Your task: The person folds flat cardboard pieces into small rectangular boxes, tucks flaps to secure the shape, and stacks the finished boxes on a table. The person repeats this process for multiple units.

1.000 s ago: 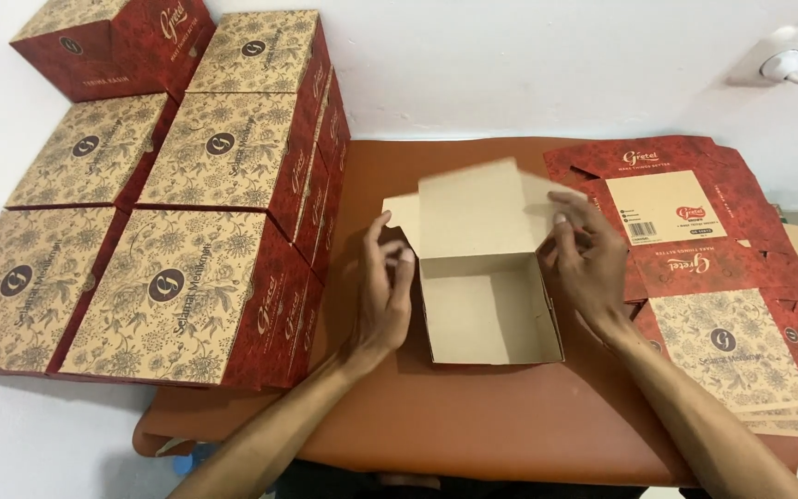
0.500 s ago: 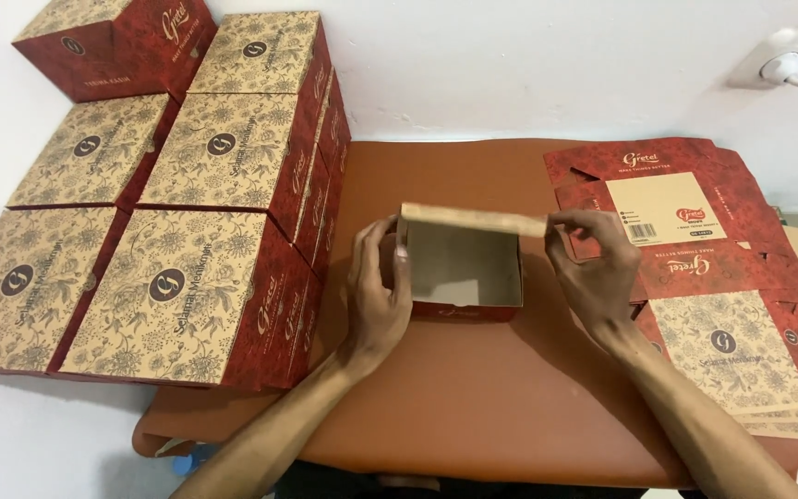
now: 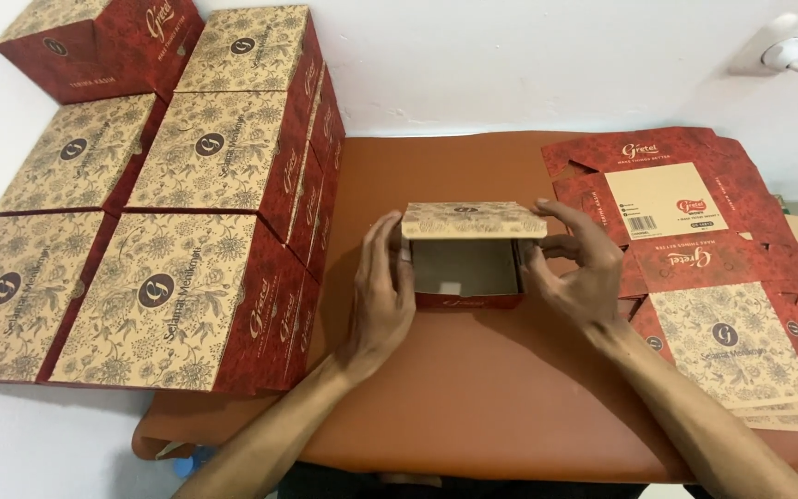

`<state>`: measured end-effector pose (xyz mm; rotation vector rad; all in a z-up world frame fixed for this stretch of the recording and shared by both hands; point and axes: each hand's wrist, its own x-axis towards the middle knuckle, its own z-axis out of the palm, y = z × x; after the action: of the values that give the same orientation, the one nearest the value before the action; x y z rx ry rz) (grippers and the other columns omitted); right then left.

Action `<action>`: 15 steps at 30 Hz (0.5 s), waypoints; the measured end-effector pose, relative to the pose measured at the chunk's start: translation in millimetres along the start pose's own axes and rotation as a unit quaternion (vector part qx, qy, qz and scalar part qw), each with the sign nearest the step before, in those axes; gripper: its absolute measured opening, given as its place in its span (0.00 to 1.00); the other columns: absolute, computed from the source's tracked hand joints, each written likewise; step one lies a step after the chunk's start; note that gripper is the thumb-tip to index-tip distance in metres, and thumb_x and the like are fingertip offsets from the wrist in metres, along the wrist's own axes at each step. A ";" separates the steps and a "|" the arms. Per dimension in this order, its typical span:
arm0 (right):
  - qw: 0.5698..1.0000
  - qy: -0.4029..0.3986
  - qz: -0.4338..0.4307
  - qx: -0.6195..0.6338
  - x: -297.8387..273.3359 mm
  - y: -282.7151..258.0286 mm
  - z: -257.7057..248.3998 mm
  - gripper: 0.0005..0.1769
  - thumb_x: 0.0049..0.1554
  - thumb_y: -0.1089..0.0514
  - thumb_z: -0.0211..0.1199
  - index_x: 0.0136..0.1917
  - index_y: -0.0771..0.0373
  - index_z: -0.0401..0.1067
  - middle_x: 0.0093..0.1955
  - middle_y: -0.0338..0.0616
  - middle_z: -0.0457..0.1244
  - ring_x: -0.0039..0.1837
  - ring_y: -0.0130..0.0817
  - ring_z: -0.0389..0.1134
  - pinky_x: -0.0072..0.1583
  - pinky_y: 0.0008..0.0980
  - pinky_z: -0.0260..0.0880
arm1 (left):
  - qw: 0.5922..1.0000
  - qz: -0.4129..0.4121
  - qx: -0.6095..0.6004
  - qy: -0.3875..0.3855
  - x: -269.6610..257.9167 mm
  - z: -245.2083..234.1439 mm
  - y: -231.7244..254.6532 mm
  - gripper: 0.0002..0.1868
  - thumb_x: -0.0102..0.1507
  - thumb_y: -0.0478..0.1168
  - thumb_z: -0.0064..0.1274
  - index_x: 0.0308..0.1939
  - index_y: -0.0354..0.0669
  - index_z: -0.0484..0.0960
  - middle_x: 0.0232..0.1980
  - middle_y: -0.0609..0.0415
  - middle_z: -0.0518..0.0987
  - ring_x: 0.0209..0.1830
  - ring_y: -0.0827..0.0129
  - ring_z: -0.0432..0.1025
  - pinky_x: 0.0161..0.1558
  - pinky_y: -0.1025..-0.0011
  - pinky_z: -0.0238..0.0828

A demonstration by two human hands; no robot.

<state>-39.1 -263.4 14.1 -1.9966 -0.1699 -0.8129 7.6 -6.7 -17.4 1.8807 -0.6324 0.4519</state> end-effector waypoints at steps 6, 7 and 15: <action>1.000 -0.011 0.000 0.004 -6.9 14.2 3.4 0.23 0.55 0.73 0.66 0.64 0.62 0.78 0.57 0.58 0.69 0.46 0.60 0.76 0.46 0.50 0.80 | 0.998 -0.038 0.003 -0.055 -1.3 0.0 9.8 0.31 0.71 0.25 0.39 0.80 0.28 0.58 0.73 0.25 0.65 0.76 0.23 0.60 0.71 0.30 0.60; 1.000 -0.010 0.001 0.004 -7.1 15.6 3.9 0.23 0.55 0.73 0.66 0.64 0.62 0.78 0.57 0.58 0.69 0.46 0.60 0.76 0.46 0.50 0.80 | 0.998 -0.037 0.003 -0.056 -1.4 0.2 10.0 0.31 0.71 0.25 0.39 0.80 0.28 0.58 0.73 0.25 0.65 0.76 0.23 0.60 0.71 0.30 0.60; 0.999 -0.046 -0.016 -0.003 -13.2 29.2 5.5 0.24 0.52 0.71 0.69 0.62 0.64 0.76 0.61 0.60 0.66 0.48 0.64 0.76 0.47 0.53 0.80 | 0.993 -0.069 -0.059 -0.075 4.0 -3.7 31.1 0.37 0.66 0.27 0.35 0.82 0.34 0.55 0.80 0.25 0.59 0.81 0.24 0.53 0.73 0.21 0.47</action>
<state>-34.3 -272.3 -16.8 -2.0439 -0.2535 -0.7420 -8.4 -13.8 8.9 1.8436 -0.6098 0.1815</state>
